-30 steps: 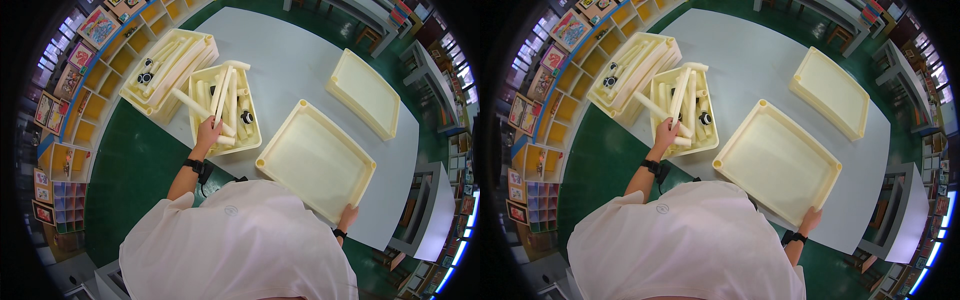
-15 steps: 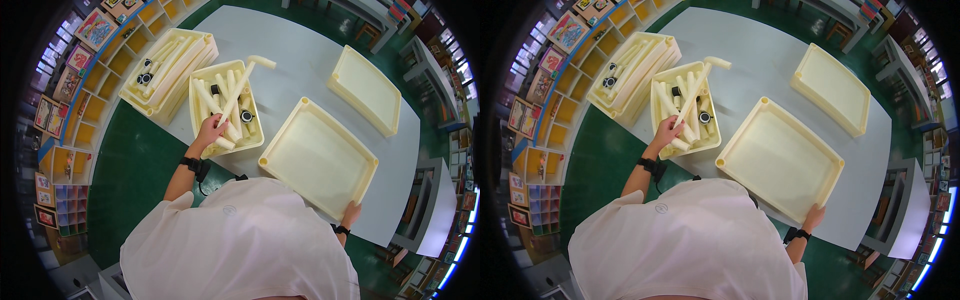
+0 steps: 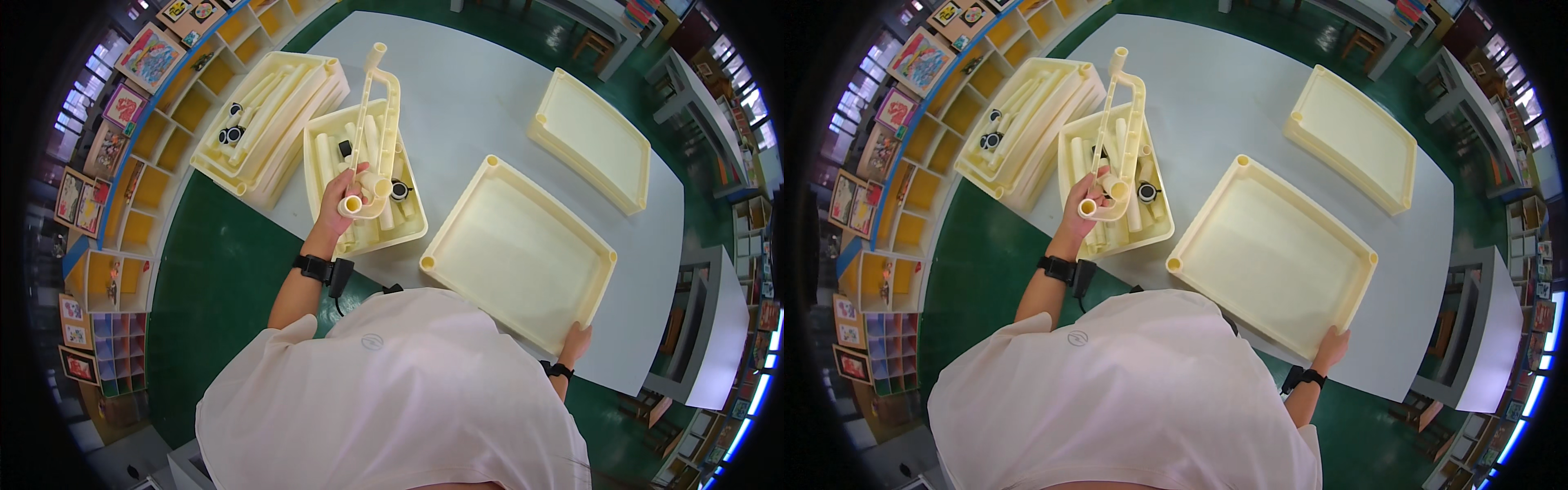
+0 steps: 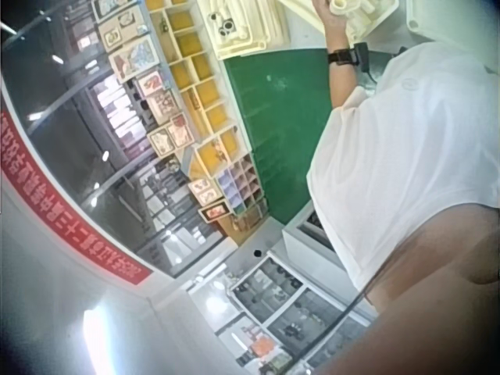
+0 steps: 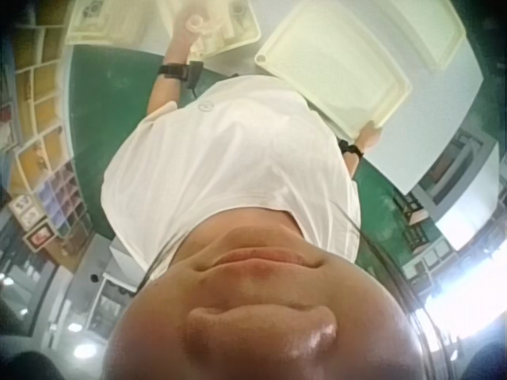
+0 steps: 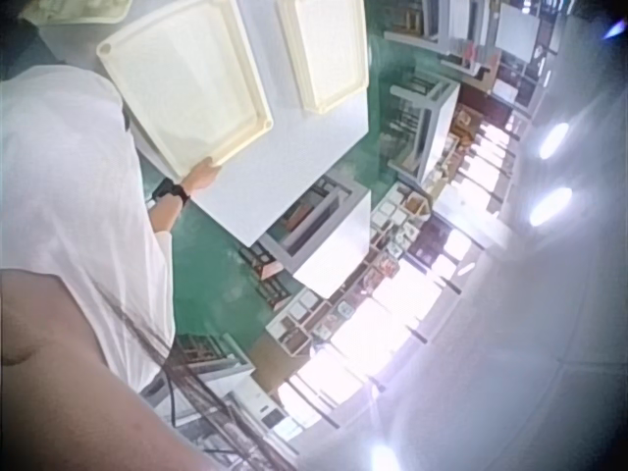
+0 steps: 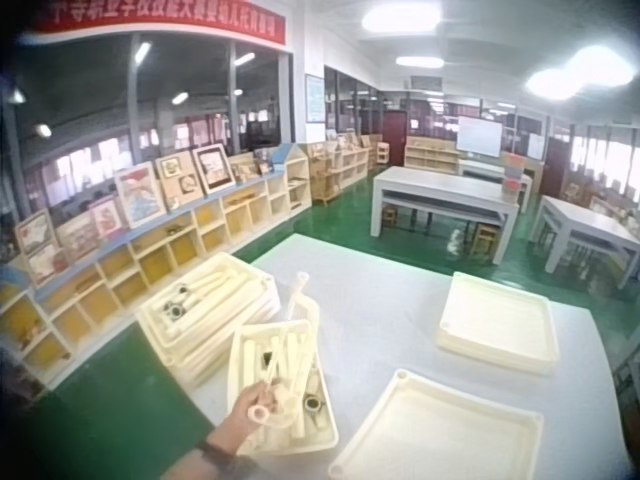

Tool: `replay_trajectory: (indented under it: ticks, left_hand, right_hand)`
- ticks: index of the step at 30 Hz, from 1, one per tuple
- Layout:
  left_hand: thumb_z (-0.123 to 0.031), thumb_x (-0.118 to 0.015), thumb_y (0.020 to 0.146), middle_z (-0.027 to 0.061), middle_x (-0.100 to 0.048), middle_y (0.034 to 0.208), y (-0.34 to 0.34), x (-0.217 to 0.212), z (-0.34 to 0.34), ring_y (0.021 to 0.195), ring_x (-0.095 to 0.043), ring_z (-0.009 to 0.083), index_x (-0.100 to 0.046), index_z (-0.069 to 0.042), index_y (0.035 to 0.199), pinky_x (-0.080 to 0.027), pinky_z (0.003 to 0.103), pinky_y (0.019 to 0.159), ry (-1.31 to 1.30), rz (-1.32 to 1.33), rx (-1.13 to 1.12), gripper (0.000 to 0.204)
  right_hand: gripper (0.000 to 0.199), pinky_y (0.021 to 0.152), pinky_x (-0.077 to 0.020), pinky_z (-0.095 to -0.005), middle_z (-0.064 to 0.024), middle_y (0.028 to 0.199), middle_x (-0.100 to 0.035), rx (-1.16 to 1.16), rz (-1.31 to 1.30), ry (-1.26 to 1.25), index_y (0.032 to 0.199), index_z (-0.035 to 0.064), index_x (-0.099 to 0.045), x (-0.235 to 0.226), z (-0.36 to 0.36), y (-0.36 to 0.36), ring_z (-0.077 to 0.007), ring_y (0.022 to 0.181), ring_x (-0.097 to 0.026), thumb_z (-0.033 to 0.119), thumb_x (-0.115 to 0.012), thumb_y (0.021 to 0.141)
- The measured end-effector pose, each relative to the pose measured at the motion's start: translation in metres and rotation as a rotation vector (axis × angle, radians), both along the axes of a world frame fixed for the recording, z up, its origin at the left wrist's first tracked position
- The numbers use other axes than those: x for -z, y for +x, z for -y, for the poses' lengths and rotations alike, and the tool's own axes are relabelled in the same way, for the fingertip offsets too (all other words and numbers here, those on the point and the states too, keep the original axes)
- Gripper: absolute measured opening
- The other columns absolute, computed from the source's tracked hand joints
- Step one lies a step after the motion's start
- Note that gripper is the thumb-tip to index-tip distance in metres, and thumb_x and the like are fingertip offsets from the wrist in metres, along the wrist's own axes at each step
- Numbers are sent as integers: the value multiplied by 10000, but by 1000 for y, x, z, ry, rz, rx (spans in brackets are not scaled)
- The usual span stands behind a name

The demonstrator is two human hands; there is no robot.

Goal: The person assembles a multi-tiered plastic storage cart by attaching wheels to a base tray and then stacking trays using support pillars.

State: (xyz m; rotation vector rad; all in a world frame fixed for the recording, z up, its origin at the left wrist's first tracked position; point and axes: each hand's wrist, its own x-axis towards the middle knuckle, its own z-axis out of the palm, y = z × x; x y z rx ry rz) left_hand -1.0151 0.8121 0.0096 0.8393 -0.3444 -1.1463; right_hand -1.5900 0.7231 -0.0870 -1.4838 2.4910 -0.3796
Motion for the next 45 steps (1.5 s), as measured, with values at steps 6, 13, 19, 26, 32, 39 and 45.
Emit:
replay_trajectory:
  ticks: [6,13,19,26,32,39,45]
  left_hand:
    - [-279,-437,918,-63,-385,531,1,-22,3,472,-443,58,-402,56,1226,-464,230,536,-61,24,22,457]
    - [-254,-410,931,-68,-372,549,-17,-63,18,497,-414,45,-387,52,1248,-462,230,589,-115,128,115,441]
    - [-244,-415,932,-63,-373,550,-37,-74,35,492,-407,42,-395,35,1249,-443,227,569,-90,175,165,423]
    - [-196,-421,918,-42,-378,558,-53,-76,45,497,-417,57,-470,-9,1169,-424,220,562,-54,262,191,317]
    - [-146,-392,892,-17,-389,590,-67,-74,48,533,-461,111,-437,-17,1159,-420,230,569,40,472,280,300]
    - [-160,-433,903,137,-617,825,-66,-35,37,745,-626,216,-376,-43,1095,-467,325,619,226,926,515,232]
    - [-250,-568,826,154,-581,678,-61,-2,-7,606,-574,346,-393,-81,1088,-434,421,518,385,1803,267,358]
  right_hand:
    - [419,768,-435,-458,-210,995,-590,-13,18,0,1088,10,-510,4,2,-3,-391,919,-546,290,-499,777]
    - [488,807,-427,-443,-220,1046,-574,18,34,0,1151,-19,-488,-2,0,2,-383,962,-537,295,-486,777]
    - [502,807,-437,-439,-232,1036,-579,6,12,13,1169,-41,-473,-4,-1,1,-384,954,-548,274,-495,779]
    - [524,831,-430,-447,-230,1091,-556,33,60,109,1192,-12,-464,-20,-1,7,-387,1000,-529,299,-488,771]
    - [528,874,-407,-439,-229,1145,-523,43,109,94,1209,-4,-443,-18,-1,7,-374,1070,-487,328,-488,801]
    - [516,852,-417,-452,-208,1132,-536,64,74,98,1216,24,-436,-6,5,-5,-375,1052,-498,358,-502,828]
    - [501,825,-431,-461,-201,1109,-551,66,36,120,1209,39,-443,-5,12,-12,-370,1027,-517,353,-512,825]
